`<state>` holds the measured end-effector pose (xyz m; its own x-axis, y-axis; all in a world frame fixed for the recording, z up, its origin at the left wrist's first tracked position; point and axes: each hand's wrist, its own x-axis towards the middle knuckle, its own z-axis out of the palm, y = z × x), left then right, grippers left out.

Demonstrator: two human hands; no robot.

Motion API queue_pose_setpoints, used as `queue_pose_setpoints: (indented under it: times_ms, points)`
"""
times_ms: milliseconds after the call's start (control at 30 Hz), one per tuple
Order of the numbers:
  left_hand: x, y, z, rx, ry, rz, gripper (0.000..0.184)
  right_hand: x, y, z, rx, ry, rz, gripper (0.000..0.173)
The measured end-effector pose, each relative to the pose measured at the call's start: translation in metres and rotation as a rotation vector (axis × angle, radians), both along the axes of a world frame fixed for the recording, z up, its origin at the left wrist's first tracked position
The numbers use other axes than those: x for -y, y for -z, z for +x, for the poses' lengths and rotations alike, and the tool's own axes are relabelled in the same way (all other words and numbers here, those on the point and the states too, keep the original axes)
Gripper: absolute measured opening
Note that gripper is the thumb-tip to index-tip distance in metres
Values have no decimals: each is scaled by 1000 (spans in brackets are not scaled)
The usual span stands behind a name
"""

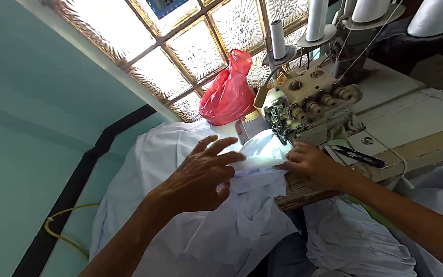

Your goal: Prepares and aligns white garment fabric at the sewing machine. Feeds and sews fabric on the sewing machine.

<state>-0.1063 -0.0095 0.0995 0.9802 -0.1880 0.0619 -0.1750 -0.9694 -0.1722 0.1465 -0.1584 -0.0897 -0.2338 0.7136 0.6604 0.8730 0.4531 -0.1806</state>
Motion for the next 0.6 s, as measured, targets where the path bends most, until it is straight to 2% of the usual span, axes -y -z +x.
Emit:
queue_pose_setpoints:
  times_ms: [67, 167, 300, 400, 500, 600]
  points:
    - [0, 2, 9, -49, 11, 64, 28, 3, -8, -8, 98, 44, 4, 44]
    - [-2, -1, 13, -60, -5, 151, 31, 0, -24, -20, 181, 81, -56, 61]
    - [7, -17, -3, -97, -25, 130, 34, -9, -35, -21, 192, 34, -133, 64]
    - [5, -25, -25, -126, -84, 151, 27, -14, -31, -12, 79, -22, -35, 52]
    - [-4, -23, -37, -111, -155, 162, 23, -15, -28, -4, -130, -7, -83, 49]
    - [-10, -19, -38, -46, -118, 12, 30, -13, -29, -3, -263, 91, -133, 44]
